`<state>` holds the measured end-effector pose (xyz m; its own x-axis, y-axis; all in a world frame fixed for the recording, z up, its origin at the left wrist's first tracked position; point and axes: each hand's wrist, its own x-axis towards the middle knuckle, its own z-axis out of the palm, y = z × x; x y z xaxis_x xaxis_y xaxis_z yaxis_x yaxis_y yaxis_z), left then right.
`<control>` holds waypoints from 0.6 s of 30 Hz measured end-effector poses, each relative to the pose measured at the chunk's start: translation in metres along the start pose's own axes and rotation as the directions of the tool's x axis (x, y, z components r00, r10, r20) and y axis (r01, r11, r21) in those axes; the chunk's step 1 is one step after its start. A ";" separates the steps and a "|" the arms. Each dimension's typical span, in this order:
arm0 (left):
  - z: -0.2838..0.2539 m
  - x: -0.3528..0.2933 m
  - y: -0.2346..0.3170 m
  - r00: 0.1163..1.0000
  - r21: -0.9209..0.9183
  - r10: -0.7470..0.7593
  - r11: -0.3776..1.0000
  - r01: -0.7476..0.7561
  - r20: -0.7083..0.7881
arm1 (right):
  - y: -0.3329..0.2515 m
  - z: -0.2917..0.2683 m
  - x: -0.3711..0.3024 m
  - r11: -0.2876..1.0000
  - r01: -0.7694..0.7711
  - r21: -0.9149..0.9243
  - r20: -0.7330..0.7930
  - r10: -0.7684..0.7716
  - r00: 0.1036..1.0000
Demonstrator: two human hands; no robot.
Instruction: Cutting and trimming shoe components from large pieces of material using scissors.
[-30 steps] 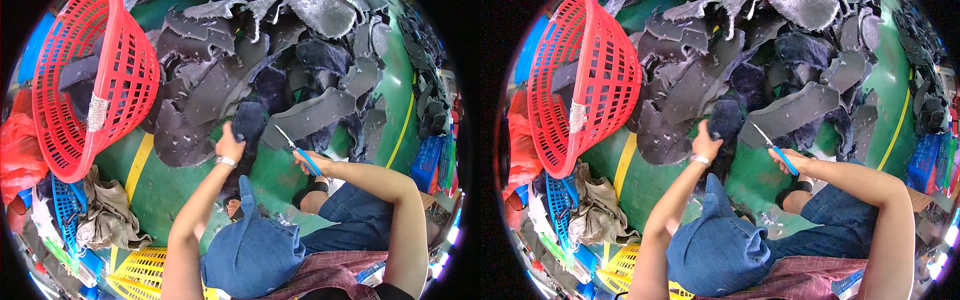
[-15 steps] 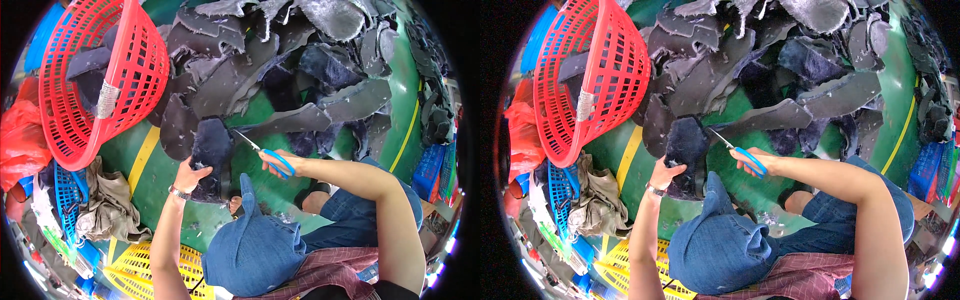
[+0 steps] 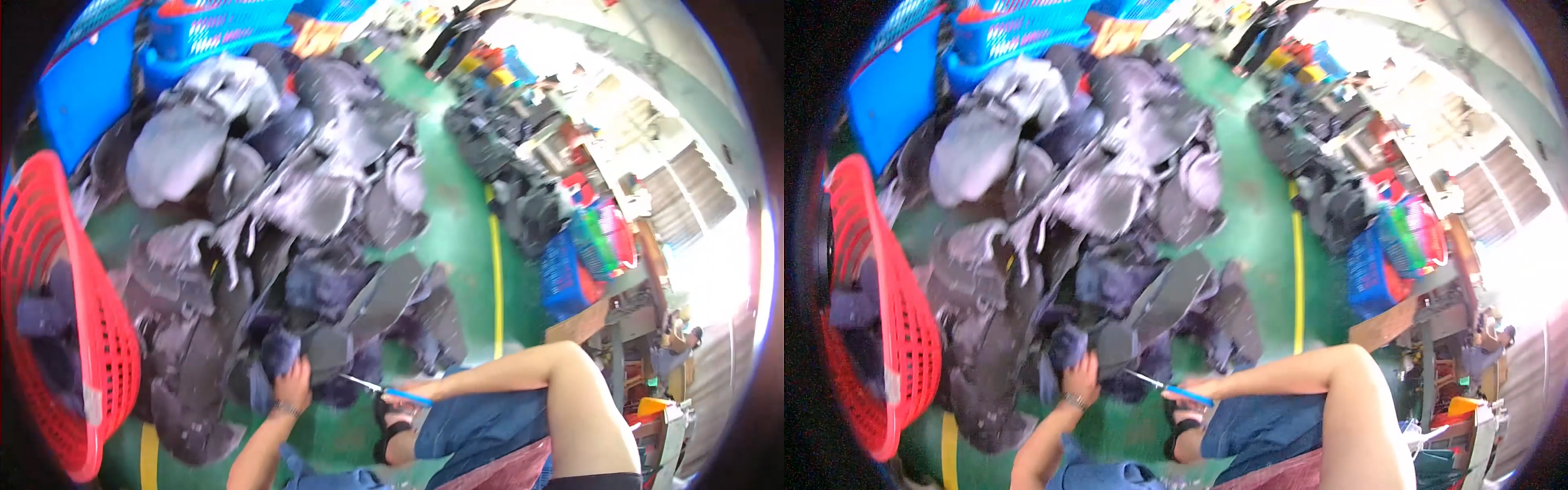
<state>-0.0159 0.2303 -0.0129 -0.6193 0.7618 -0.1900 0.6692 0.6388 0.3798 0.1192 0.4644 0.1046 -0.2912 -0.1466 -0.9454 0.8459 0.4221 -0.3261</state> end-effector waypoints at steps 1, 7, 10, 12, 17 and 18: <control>0.035 -0.005 -0.022 0.973 0.220 0.092 0.974 -0.045 -0.210 | -0.007 -0.002 -0.014 0.992 0.024 0.128 0.002 -0.025 1.000; -0.057 0.005 -0.044 0.990 -0.411 -0.027 0.911 -0.034 -0.142 | -0.038 -0.019 -0.056 0.983 0.132 0.125 -0.090 -0.121 0.989; -0.101 -0.045 -0.065 0.949 -0.724 -0.288 0.627 0.288 0.128 | -0.056 -0.002 -0.033 0.983 0.186 0.014 -0.030 -0.185 0.982; -0.100 -0.100 -0.092 0.915 -0.911 -0.338 0.264 0.318 0.222 | -0.079 0.018 -0.014 0.976 0.207 -0.062 0.010 -0.207 0.978; -0.128 -0.205 -0.116 0.718 -0.873 -0.581 0.024 0.487 0.384 | -0.104 0.052 0.033 0.915 0.301 0.267 0.265 -0.370 0.891; -0.144 -0.208 -0.104 0.701 -0.916 -0.622 -0.068 0.395 0.349 | -0.112 0.059 0.029 0.925 0.225 0.306 0.219 -0.299 0.929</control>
<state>-0.0155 -0.0098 0.1174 -0.7071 0.1747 -0.6852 -0.6666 0.1587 0.7284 0.0427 0.3600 0.1137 -0.4253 -0.4585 -0.7803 0.8535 0.0835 -0.5143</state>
